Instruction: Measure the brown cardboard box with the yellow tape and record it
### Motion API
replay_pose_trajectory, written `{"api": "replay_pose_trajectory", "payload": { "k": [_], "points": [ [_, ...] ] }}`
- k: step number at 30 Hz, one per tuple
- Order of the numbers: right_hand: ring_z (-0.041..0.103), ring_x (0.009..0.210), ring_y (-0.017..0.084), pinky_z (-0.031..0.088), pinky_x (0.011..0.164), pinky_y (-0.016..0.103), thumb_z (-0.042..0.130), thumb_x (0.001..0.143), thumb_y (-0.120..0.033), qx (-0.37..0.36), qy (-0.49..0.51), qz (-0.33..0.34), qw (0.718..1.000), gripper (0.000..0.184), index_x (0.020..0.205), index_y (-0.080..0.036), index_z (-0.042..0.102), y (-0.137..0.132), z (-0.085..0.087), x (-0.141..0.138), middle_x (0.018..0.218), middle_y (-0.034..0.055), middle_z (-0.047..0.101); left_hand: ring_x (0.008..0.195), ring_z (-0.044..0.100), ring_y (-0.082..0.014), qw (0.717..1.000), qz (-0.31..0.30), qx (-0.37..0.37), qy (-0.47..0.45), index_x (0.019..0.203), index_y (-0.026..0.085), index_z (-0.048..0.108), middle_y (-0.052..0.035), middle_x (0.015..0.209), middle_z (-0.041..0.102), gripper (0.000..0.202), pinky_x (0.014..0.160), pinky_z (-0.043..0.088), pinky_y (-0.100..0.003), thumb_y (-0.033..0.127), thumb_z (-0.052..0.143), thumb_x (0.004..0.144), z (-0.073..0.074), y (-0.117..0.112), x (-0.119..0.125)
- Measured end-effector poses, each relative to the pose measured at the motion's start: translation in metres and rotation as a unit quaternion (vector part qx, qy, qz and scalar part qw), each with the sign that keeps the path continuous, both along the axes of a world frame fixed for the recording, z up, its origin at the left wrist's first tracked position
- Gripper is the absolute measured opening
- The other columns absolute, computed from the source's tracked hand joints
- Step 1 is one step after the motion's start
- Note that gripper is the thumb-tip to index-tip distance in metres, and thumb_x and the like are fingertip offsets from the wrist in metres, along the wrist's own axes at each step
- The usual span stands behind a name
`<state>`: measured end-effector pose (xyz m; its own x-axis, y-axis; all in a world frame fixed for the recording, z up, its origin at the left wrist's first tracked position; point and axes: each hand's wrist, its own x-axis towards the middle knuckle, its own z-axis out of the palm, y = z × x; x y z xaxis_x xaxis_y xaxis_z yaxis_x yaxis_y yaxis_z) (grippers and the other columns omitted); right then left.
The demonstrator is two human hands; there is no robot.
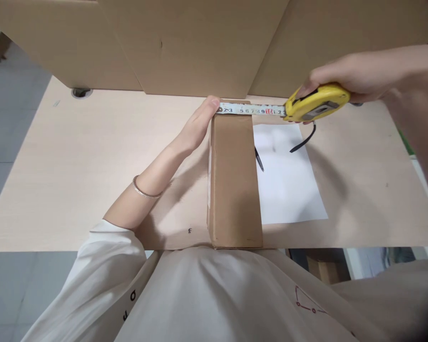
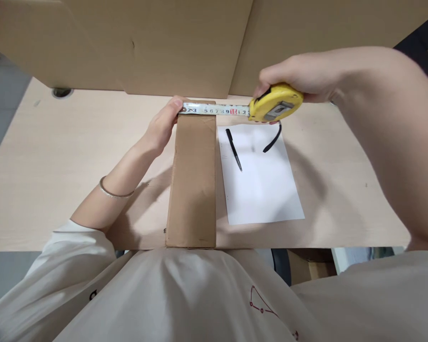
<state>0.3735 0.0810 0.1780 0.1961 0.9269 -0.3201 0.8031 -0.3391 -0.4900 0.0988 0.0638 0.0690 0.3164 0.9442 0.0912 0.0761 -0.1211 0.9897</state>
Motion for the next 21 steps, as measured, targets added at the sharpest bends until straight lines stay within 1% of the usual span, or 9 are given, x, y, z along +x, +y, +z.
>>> {"api": "replay_pose_trajectory", "payload": {
  "k": [1,3,5,7,9,13,15,19,21],
  "points": [
    [0.061,0.058,0.001,0.042,0.056,0.018,0.044,0.108,-0.027,-0.056,0.009,0.002,0.998,0.049,0.075,-0.009,0.075,-0.003,0.003,-0.013,0.062,-0.0024,0.062,0.139,0.057,-0.0290,1.000,0.000,0.004,0.002,0.091,0.019,0.061,-0.0045,0.110,0.066,0.034,0.123,0.042,-0.049,0.035,0.039,0.112,0.000,0.000,0.000],
    [0.064,0.060,0.004,0.049,0.058,0.017,0.041,0.108,-0.022,-0.081,0.054,0.021,0.995,0.047,0.074,-0.011,0.072,-0.008,0.008,-0.036,0.058,-0.0016,0.059,0.137,0.058,-0.0276,1.000,-0.003,0.016,0.008,0.090,0.020,0.059,-0.0038,0.108,0.065,0.035,0.123,0.042,-0.048,0.034,0.037,0.112,-0.002,0.001,0.000],
    [0.063,0.058,0.004,0.049,0.053,0.015,0.045,0.106,-0.023,-0.073,0.088,0.062,0.991,0.040,0.079,-0.010,0.072,-0.007,0.010,-0.052,0.059,-0.0015,0.059,0.136,0.059,-0.0266,1.000,-0.006,0.024,0.010,0.089,0.020,0.058,-0.0033,0.105,0.065,0.035,0.122,0.043,-0.047,0.034,0.036,0.113,-0.005,0.003,0.000],
    [0.061,0.058,0.001,0.046,0.051,0.012,0.047,0.106,-0.030,-0.079,0.094,0.098,0.988,0.038,0.089,-0.008,0.073,-0.003,0.009,-0.060,0.067,-0.0021,0.064,0.136,0.059,-0.0261,1.000,-0.007,0.022,0.003,0.089,0.021,0.058,-0.0030,0.104,0.064,0.034,0.122,0.043,-0.046,0.034,0.038,0.112,-0.007,0.005,0.000],
    [0.061,0.060,0.000,0.045,0.051,0.010,0.045,0.108,-0.034,-0.098,0.096,0.111,0.984,0.041,0.095,-0.008,0.074,0.002,0.007,-0.063,0.075,-0.0026,0.068,0.137,0.058,-0.0258,1.000,-0.010,0.015,-0.010,0.089,0.021,0.058,-0.0029,0.105,0.064,0.033,0.122,0.043,-0.044,0.034,0.039,0.112,-0.009,0.006,0.000],
    [0.065,0.062,0.003,0.051,0.054,0.011,0.044,0.108,-0.034,-0.116,0.139,0.100,0.978,0.042,0.095,-0.007,0.074,0.007,0.004,-0.063,0.075,-0.0009,0.068,0.141,0.056,-0.0266,0.999,-0.014,-0.013,-0.037,0.090,0.020,0.060,-0.0035,0.111,0.066,0.031,0.124,0.042,-0.044,0.033,0.042,0.111,-0.008,0.006,0.000],
    [0.067,0.066,0.004,0.052,0.057,0.012,0.041,0.109,-0.036,-0.105,0.153,0.092,0.978,0.046,0.098,-0.004,0.073,0.008,0.002,-0.062,0.077,0.0007,0.070,0.143,0.055,-0.0276,0.998,-0.005,-0.034,-0.056,0.091,0.021,0.062,-0.0037,0.114,0.068,0.028,0.125,0.042,-0.045,0.034,0.046,0.110,-0.009,0.007,0.001],
    [0.069,0.072,0.004,0.049,0.063,0.008,0.034,0.111,-0.038,-0.104,0.145,0.089,0.980,0.057,0.097,0.000,0.074,0.011,-0.001,-0.060,0.075,0.0015,0.068,0.145,0.056,-0.0293,0.994,0.026,-0.059,-0.091,0.096,0.023,0.065,-0.0023,0.118,0.070,0.020,0.123,0.046,-0.046,0.037,0.055,0.107,-0.013,0.010,0.002],
    [0.071,0.079,0.006,0.051,0.065,0.009,0.036,0.110,-0.037,-0.113,0.134,0.075,0.982,0.054,0.097,-0.001,0.075,0.012,0.000,-0.062,0.076,0.0019,0.070,0.145,0.057,-0.0297,0.994,0.030,-0.056,-0.094,0.097,0.023,0.065,-0.0021,0.116,0.070,0.020,0.122,0.047,-0.047,0.038,0.056,0.106,-0.016,0.011,0.002]
  ]
}}
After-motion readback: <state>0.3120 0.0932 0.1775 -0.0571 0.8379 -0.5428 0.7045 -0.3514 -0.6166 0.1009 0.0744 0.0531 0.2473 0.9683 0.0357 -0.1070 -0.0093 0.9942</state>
